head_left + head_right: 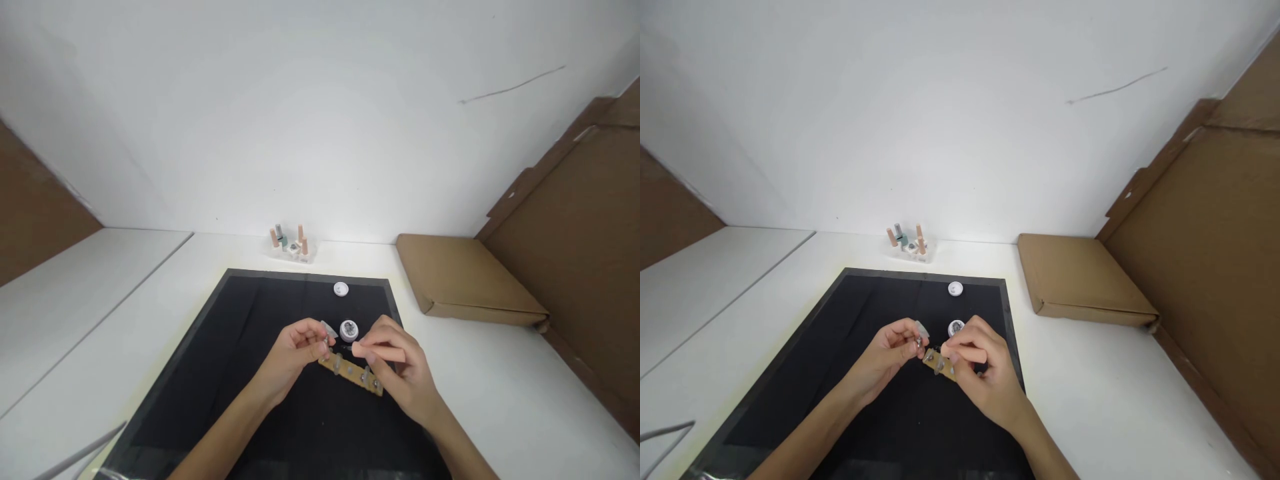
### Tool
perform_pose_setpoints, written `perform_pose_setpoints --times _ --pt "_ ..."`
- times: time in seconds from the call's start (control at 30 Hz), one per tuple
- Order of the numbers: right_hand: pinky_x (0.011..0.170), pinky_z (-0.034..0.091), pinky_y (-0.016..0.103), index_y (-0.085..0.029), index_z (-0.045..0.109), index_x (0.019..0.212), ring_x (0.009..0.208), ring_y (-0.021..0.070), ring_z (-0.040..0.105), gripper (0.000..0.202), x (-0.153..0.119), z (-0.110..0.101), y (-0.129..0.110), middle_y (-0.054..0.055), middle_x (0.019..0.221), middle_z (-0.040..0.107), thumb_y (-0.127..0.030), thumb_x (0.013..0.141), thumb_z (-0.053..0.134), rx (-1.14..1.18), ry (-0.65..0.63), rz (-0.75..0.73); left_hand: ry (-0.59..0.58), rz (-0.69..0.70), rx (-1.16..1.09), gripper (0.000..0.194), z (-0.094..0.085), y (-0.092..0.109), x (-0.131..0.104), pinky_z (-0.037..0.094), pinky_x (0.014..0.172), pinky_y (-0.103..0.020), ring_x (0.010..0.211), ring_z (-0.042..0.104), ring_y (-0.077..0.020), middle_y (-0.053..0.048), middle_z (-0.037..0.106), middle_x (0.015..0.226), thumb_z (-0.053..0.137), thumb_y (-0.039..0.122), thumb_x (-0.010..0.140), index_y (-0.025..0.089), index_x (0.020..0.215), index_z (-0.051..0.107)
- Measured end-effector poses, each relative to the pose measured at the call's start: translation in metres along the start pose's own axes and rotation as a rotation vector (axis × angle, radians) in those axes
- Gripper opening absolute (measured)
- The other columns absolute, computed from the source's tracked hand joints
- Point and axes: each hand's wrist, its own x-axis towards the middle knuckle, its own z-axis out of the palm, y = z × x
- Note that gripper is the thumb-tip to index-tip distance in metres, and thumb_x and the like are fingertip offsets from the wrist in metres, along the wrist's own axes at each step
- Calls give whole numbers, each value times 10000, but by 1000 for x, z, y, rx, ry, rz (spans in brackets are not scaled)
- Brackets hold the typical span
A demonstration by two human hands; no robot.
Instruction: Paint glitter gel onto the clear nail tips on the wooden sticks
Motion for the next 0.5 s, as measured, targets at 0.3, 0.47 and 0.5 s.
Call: perform_pose_setpoints --times 0.3,0.47,0.5 --pt "574 430 272 -195 632 782 623 152 547 118 -2 0 0 14 686 582 -205 865 549 45 5 36 75 39 3 281 3 1 0 391 622 -242 577 519 -93 -10 649 679 838 340 603 131 708 682" --pt "527 436 246 -191 643 765 564 136 562 125 0 3 2 5 661 617 -277 841 592 71 65 153 99 31 -22 309 6 3 0 401 628 -238 585 516 -91 -11 647 672 821 364 630 133 686 624" --pt "504 430 239 -189 644 765 535 129 551 137 1 4 3 1 641 618 -299 835 600 78 84 202 99 27 -28 311 6 3 0 401 628 -235 586 516 -88 -9 646 669 819 366 635 134 690 620"
